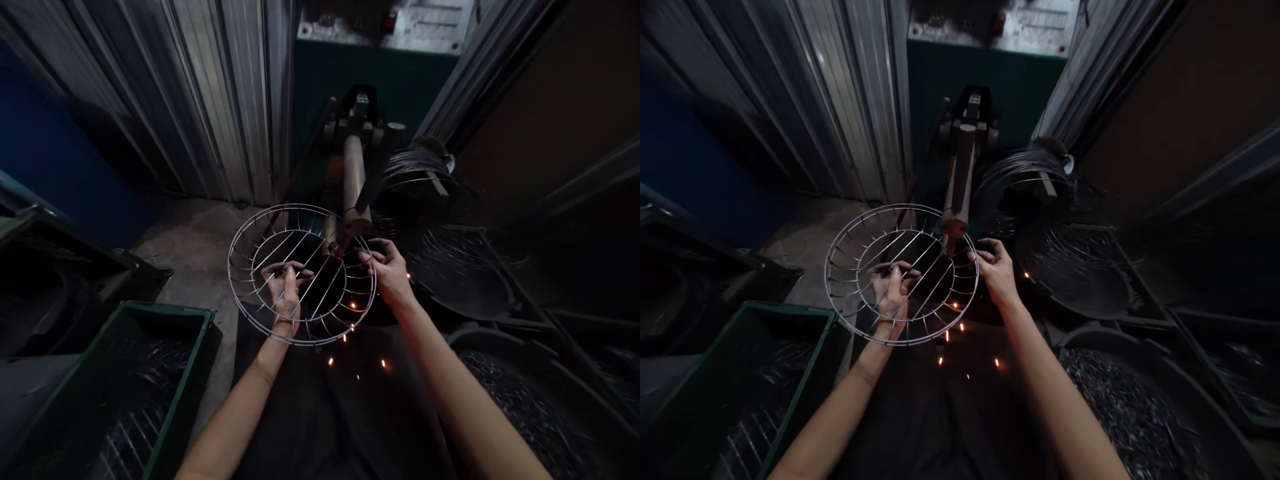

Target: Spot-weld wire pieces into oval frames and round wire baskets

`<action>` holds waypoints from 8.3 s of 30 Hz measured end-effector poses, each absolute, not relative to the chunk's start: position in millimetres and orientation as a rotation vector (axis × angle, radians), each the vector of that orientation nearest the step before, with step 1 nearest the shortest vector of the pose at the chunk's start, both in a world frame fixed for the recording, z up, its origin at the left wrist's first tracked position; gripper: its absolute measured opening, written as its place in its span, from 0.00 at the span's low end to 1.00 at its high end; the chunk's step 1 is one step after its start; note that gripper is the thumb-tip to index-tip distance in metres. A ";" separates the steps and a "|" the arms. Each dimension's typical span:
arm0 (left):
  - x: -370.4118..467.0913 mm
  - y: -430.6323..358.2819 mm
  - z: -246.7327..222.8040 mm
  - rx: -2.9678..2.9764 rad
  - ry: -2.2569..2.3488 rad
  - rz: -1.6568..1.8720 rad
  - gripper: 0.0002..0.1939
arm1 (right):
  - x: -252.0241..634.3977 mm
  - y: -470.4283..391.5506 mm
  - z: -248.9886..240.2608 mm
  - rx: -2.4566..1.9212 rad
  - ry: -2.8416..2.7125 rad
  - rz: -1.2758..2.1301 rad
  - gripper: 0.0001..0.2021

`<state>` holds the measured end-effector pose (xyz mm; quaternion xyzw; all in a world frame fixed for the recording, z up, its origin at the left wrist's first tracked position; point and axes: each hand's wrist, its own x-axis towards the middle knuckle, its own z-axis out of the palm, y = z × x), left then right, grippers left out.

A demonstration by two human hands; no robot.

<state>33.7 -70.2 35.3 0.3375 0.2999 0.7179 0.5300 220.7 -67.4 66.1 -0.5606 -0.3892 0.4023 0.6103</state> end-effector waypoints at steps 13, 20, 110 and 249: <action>47.3 -53.1 37.3 0.781 0.815 1.825 0.11 | 223.9 -90.1 56.6 -1.382 -0.978 0.835 0.20; 44.4 -55.4 35.2 0.782 0.807 1.844 0.12 | 219.1 -83.4 60.2 -1.365 -0.999 0.840 0.18; 43.3 -42.0 53.9 0.518 0.435 1.415 0.19 | 220.2 -81.3 51.8 -1.304 -0.974 0.826 0.20; 30.5 -5.6 13.0 1.081 0.580 1.678 0.33 | 213.5 -71.7 61.8 -1.256 -0.974 0.819 0.25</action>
